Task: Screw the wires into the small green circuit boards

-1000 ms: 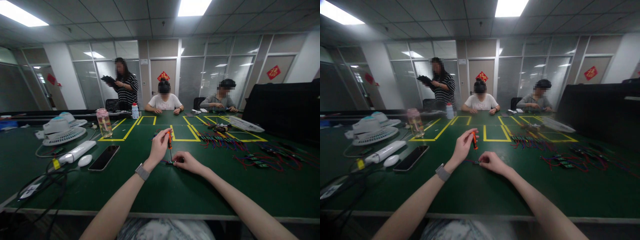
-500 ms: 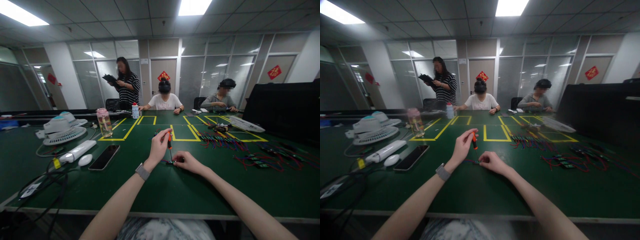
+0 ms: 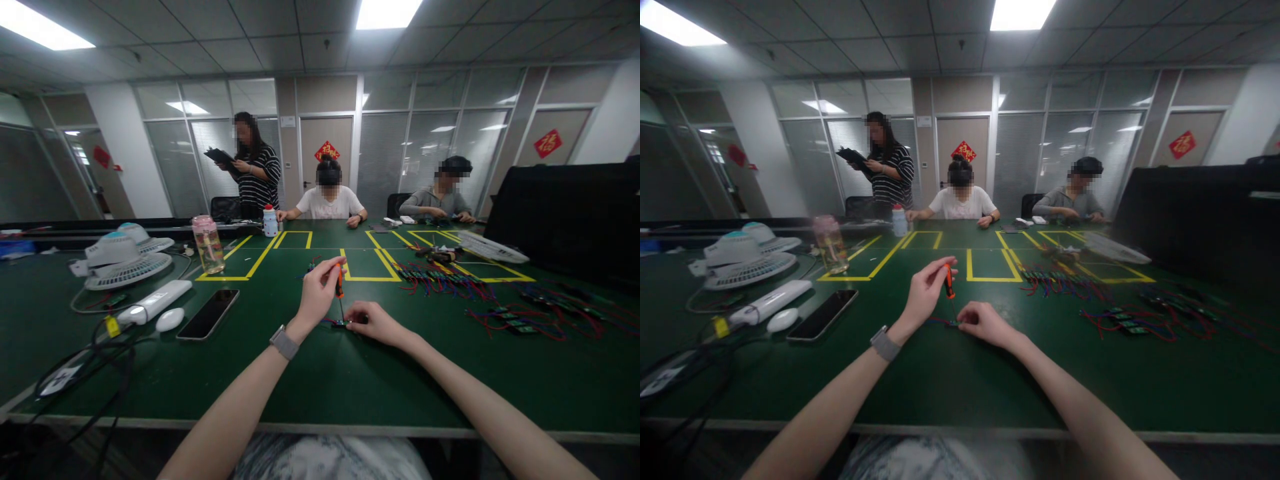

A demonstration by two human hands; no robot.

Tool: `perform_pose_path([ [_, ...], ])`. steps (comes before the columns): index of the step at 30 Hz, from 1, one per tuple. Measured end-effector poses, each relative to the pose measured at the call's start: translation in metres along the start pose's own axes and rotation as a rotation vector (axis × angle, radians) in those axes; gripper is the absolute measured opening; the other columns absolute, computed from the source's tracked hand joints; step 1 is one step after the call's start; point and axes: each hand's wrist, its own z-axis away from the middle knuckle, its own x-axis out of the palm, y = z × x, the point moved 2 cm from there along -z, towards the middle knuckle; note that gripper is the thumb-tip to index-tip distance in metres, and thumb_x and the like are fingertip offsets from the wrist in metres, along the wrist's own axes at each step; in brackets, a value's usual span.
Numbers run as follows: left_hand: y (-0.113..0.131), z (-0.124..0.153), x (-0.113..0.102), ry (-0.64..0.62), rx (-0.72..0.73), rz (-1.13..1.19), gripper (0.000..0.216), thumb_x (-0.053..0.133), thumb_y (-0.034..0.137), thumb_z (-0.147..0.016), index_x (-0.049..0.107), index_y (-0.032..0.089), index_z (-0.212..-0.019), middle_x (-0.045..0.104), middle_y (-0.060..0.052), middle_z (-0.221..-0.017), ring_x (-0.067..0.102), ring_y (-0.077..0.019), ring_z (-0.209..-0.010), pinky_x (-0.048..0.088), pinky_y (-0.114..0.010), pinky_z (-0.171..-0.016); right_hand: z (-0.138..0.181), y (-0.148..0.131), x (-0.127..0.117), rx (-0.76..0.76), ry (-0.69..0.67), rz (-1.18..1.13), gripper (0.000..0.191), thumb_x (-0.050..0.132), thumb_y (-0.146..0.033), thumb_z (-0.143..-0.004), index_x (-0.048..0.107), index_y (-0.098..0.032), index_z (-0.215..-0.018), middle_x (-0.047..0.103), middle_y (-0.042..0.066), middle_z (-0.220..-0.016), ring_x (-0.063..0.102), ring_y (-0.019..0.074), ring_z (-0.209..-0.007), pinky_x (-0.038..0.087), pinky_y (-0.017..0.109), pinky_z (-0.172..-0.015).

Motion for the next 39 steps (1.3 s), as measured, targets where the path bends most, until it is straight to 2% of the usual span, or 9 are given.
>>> perform_pose_path([
  [5,0.0028,0.0019,-0.0015,0.062,0.061,-0.118,0.019,0.062,0.031,-0.085,0.070,0.019,-0.097,0.061,-0.005,-0.092,0.061,-0.0137,-0.084,0.052,-0.022,-0.072,-0.0003,0.0001,-0.0003,0.004,0.003,-0.007,0.015,0.065,-0.025,-0.075,0.069,-0.015,-0.086,0.066,0.003,-0.077,0.059,0.0137,-0.068,0.047,0.026,-0.065],
  [11,0.0022,0.0002,-0.0002,-0.030,0.016,-0.055,0.030,0.043,0.027,-0.095,0.064,0.020,-0.115,0.060,-0.008,-0.113,0.062,-0.0150,-0.095,0.052,-0.025,-0.079,0.0001,-0.0013,-0.0003,0.005,-0.004,-0.012,0.015,0.065,-0.026,-0.076,0.068,-0.015,-0.086,0.066,0.003,-0.077,0.059,0.0136,-0.068,0.048,0.027,-0.066],
  [14,0.0003,-0.0014,0.0003,-0.052,-0.013,-0.016,0.029,0.046,0.027,-0.094,0.061,0.018,-0.117,0.064,-0.009,-0.111,0.065,-0.0152,-0.089,0.054,-0.026,-0.075,0.0005,-0.0026,-0.0004,0.001,-0.003,-0.020,0.015,0.065,-0.026,-0.076,0.068,-0.015,-0.086,0.066,0.004,-0.077,0.058,0.0136,-0.068,0.048,0.027,-0.066],
  [20,0.0047,0.0010,-0.0046,0.098,0.096,-0.285,0.016,0.064,0.030,-0.084,0.069,0.020,-0.095,0.061,-0.003,-0.087,0.060,-0.0131,-0.077,0.051,-0.021,-0.065,-0.0001,-0.0009,-0.0004,0.004,0.002,-0.017,0.015,0.065,-0.025,-0.076,0.069,-0.015,-0.085,0.066,0.004,-0.079,0.059,0.0137,-0.069,0.048,0.027,-0.066],
  [23,0.0060,0.0021,-0.0044,0.070,0.104,-0.286,0.022,0.053,0.031,-0.091,0.068,0.021,-0.104,0.061,-0.006,-0.096,0.060,-0.0144,-0.085,0.051,-0.023,-0.072,-0.0004,0.0005,0.0001,0.001,0.004,-0.018,0.015,0.065,-0.026,-0.076,0.069,-0.015,-0.085,0.065,0.004,-0.078,0.059,0.0137,-0.068,0.048,0.027,-0.065],
  [27,0.0022,0.0013,-0.0005,-0.014,0.039,-0.127,0.031,0.043,0.026,-0.095,0.060,0.020,-0.121,0.062,-0.009,-0.114,0.063,-0.0159,-0.095,0.052,-0.027,-0.081,-0.0007,0.0018,0.0007,-0.005,0.002,-0.008,0.016,0.065,-0.025,-0.076,0.069,-0.014,-0.086,0.066,0.004,-0.078,0.059,0.0136,-0.068,0.047,0.026,-0.065],
  [31,-0.0015,0.0020,0.0016,-0.016,0.020,-0.096,0.027,0.052,0.030,-0.091,0.064,0.021,-0.114,0.064,-0.006,-0.098,0.064,-0.0141,-0.081,0.052,-0.023,-0.069,-0.0012,0.0032,0.0014,-0.016,0.013,0.012,0.015,0.065,-0.025,-0.075,0.069,-0.015,-0.086,0.066,0.003,-0.077,0.059,0.0136,-0.068,0.047,0.026,-0.065],
  [34,-0.0003,0.0038,0.0006,0.023,0.055,-0.163,0.022,0.059,0.033,-0.087,0.068,0.022,-0.104,0.060,-0.004,-0.090,0.060,-0.0138,-0.082,0.050,-0.020,-0.067,-0.0015,0.0036,0.0018,-0.012,0.016,0.015,0.014,0.065,-0.024,-0.075,0.069,-0.016,-0.086,0.066,0.003,-0.077,0.058,0.0135,-0.068,0.047,0.026,-0.065],
  [39,0.0016,0.0039,-0.0002,0.001,0.074,-0.171,0.031,0.044,0.029,-0.095,0.063,0.023,-0.119,0.061,-0.008,-0.108,0.061,-0.0157,-0.094,0.051,-0.024,-0.077,-0.0011,0.0016,0.0010,-0.006,0.008,-0.002,0.015,0.065,-0.024,-0.075,0.069,-0.015,-0.085,0.065,0.003,-0.076,0.059,0.0137,-0.067,0.048,0.026,-0.065],
])
